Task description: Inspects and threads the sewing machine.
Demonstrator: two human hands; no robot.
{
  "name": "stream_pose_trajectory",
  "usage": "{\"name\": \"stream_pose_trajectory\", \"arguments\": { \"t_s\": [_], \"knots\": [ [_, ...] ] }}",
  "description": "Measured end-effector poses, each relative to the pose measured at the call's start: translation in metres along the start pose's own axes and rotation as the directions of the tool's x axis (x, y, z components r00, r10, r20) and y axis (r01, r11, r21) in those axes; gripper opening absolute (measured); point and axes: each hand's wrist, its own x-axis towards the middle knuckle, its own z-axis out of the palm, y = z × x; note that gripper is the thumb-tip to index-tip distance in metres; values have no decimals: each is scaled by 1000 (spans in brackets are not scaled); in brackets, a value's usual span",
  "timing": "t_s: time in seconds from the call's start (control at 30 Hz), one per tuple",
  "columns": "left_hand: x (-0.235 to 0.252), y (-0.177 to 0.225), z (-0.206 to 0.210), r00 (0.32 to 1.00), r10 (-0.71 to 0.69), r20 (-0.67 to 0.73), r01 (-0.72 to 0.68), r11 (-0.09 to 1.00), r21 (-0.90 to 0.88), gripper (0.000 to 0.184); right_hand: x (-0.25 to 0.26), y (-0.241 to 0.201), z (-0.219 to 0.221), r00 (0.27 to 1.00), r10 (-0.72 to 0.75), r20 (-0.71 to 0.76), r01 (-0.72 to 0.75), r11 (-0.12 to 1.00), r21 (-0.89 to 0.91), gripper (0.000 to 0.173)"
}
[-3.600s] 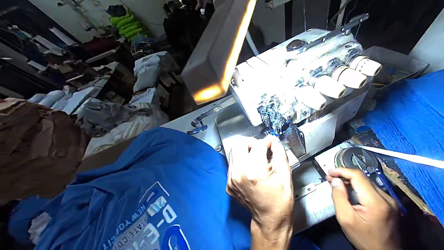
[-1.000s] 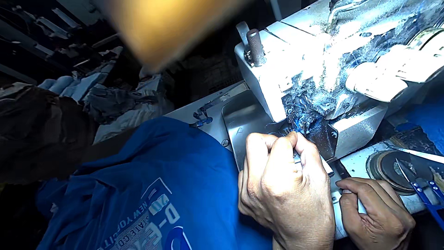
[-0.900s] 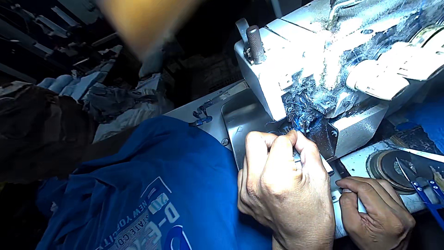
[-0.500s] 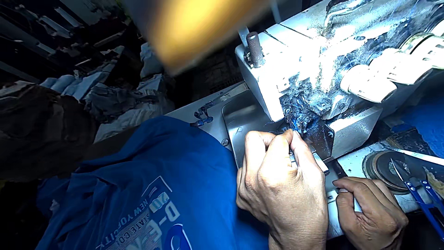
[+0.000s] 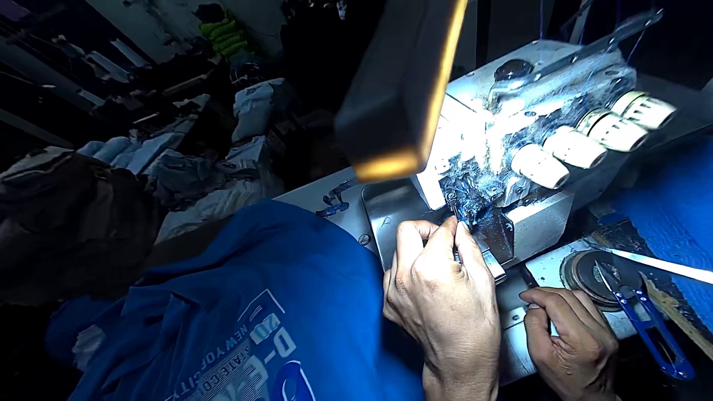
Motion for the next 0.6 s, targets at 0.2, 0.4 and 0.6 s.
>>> {"name": "stream_pose_trajectory", "arguments": {
  "t_s": [0.2,0.4,0.6],
  "knots": [
    [-3,-15,-8,992,122,36,-117,987,-111,32,8,-7,-8,1000,-14,22,14,1000,-11,25],
    [-36,-27,-38,900,435,33,-422,886,-192,22,1,-1,-1,1000,-7,5,7,999,-35,27],
    [-3,-53,-83,939,339,-64,-335,851,-403,25,0,-1,-1,1000,-15,18,15,999,-43,28]
  ]
}}
